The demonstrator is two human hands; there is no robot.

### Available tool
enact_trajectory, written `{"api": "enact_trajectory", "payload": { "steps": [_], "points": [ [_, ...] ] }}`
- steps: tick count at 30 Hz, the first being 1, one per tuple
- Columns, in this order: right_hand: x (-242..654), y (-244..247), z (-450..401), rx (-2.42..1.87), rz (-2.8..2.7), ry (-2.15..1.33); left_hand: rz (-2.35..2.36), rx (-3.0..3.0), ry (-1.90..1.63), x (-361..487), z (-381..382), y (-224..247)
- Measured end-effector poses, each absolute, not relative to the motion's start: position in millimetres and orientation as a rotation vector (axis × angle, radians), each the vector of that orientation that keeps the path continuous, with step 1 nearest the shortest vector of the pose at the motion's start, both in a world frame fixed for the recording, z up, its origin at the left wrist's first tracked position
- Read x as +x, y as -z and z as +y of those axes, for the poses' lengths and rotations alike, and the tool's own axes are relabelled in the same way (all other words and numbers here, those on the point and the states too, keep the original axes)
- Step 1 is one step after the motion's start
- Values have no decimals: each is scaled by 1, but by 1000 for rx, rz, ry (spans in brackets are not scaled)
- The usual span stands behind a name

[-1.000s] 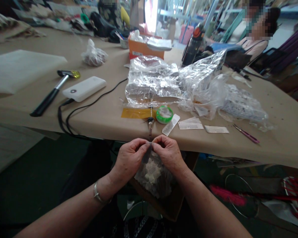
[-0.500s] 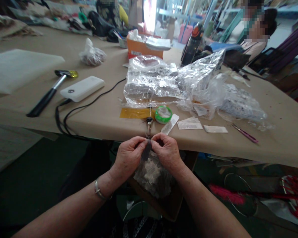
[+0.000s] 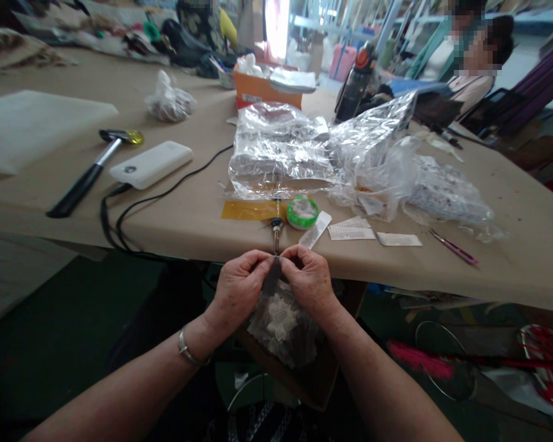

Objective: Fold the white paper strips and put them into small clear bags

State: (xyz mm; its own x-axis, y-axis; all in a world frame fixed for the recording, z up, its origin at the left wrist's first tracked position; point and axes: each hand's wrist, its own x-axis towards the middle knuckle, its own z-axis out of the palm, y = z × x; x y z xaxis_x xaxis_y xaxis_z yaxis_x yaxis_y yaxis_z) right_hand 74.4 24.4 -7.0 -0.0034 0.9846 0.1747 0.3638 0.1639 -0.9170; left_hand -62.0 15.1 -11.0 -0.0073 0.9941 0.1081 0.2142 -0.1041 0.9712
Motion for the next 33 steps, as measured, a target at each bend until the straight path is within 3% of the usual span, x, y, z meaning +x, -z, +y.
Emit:
{"api": "enact_trajectory", "payload": {
  "steps": [6,12,16,21,29,33],
  "points": [
    [91,1,6,-1272,-1684,-894,1303,1441,-1125,-67,1,10],
    [127,-5,17,-1325,-2081,47,1345,1492,-1010,-75,0,41],
    [137,8,29,-1364,-2279,315,1363,1517,-938,-74,-1,55],
    [144,18,32,-1235,-2182,281,1297,1381,-887,-61,-7,43],
    [144,13,-7,-937,-2191,60,715,345,-860,-22,-6,14],
    [142,14,-26,-869,-2301,-9,658,248,-913,-10,0,10]
  ]
}}
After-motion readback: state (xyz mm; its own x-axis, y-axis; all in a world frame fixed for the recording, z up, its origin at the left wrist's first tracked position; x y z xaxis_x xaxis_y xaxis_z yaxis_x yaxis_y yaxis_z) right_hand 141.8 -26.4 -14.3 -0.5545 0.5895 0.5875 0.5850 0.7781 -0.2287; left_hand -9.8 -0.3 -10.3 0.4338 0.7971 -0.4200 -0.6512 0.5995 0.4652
